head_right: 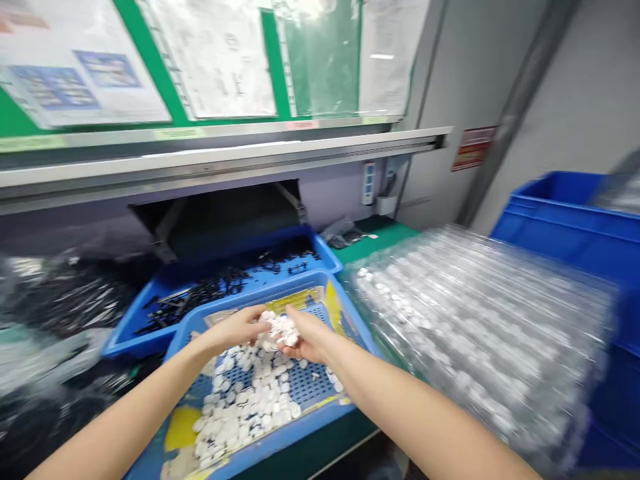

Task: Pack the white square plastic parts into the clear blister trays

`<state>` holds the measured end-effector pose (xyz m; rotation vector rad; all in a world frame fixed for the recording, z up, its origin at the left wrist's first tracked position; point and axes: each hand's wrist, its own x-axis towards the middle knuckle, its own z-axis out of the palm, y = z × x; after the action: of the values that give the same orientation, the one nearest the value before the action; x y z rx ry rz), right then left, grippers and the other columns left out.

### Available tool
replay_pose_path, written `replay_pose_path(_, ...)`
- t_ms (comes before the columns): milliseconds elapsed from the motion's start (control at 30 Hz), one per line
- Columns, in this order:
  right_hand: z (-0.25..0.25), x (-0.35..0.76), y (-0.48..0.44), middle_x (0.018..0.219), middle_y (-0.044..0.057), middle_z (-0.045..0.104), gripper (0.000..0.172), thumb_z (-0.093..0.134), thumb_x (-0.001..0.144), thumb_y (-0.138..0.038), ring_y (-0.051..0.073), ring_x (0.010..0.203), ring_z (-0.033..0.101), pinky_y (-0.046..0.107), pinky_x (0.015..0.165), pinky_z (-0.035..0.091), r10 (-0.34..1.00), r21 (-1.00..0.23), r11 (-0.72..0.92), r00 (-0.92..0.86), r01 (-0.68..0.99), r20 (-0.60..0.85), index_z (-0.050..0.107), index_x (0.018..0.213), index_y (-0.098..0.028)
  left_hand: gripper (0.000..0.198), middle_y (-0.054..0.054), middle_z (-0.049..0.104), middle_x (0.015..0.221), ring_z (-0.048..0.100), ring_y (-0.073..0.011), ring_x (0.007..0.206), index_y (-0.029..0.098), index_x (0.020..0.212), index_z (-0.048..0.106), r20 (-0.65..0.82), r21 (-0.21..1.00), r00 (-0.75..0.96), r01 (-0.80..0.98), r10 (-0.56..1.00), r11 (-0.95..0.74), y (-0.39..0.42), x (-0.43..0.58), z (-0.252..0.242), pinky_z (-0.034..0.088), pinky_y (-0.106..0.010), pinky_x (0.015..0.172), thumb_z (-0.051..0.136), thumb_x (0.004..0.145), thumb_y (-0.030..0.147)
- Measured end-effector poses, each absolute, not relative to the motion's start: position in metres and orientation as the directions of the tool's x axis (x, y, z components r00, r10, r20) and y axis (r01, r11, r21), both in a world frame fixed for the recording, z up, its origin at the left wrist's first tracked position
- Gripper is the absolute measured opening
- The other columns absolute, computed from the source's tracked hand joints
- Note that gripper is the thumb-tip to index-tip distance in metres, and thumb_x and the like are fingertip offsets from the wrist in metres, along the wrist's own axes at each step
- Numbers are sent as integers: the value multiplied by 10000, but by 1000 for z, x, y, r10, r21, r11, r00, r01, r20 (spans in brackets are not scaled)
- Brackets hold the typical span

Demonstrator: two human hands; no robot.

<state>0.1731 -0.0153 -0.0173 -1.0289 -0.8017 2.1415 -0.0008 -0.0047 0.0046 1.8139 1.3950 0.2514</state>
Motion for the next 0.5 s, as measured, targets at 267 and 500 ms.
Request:
replay_pose_path(267,16,166,-25,737,111,608,229,393,755,-255,171,632,603,294,553,490,668,-613,-721,-559,-323,-491,508,842,-76,218,-41,541,909,551,-131,556,189,864,498,-347,632,278,775,896,5,-16,-2,32,365,-194,378,407,698,297)
replay_pose_path(500,26,164,-29,669,77,606,231,387,608,-55,147,562,582,368,647,485,716,-619,-687,-504,-382,-483,509,802,-88,308,-28,493,919,483,-141,742,201,939,466,32,638,470,670,882,-380,-26,9,39,410,-263,650,497,697,389)
